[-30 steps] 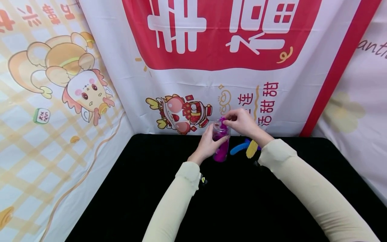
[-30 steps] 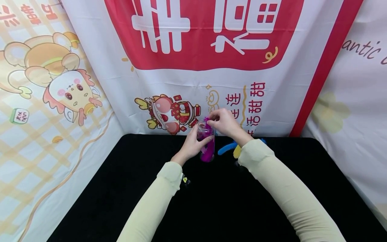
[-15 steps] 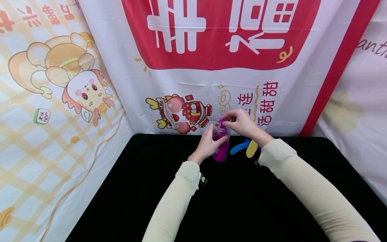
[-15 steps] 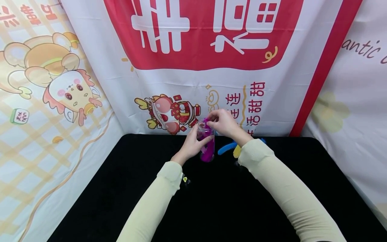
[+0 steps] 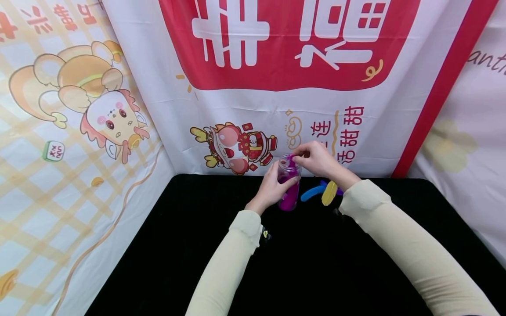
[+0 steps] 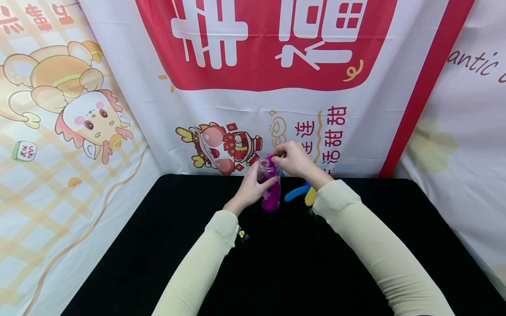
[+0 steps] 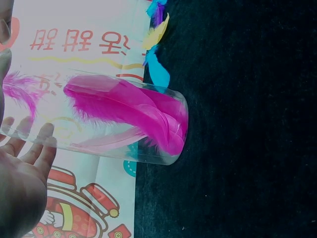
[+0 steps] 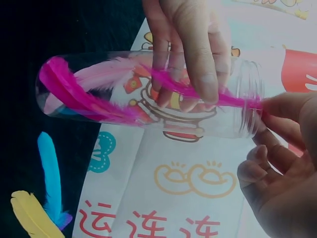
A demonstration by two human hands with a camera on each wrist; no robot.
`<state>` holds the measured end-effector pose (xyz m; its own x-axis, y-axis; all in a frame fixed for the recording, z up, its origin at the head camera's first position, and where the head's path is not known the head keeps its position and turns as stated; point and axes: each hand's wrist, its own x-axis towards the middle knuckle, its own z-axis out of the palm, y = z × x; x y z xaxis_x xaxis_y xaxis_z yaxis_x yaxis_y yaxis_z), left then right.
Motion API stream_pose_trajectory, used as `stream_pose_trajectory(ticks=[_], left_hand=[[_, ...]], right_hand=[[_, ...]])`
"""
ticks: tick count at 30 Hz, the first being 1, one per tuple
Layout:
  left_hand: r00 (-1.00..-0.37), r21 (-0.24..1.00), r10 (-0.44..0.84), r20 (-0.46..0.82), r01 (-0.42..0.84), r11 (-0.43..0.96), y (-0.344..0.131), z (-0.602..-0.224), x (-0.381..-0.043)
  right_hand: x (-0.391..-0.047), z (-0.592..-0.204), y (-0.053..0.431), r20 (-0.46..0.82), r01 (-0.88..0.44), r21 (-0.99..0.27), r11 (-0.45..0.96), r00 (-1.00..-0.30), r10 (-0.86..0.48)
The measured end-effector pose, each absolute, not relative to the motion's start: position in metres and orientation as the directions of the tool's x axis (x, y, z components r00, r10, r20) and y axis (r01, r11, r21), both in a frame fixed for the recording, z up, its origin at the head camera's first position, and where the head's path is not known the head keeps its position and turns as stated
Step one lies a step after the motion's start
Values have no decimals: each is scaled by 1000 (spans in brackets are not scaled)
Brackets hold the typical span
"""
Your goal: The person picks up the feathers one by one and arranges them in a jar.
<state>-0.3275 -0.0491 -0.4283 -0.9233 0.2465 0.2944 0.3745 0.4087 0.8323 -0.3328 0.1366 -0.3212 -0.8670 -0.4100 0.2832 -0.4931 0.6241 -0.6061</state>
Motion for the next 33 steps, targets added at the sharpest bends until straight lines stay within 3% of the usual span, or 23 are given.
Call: stream_pose_trajectory(ticks=[7,24,33], left_hand=[[-925,835,247,290,371,406,-49,-428,-328],[-937,886,238,256,326,329,-48,-428,-325],[-931,874,240,275,346,341,-47,-431,-326]], right_hand=[[-332,-317,138,238,-489,-618,616,-863,-445],[-331,-321,138,312,-525,-612,591,-847,-429],[-330,-322,138,276,-504,-618,603,-858,-433]])
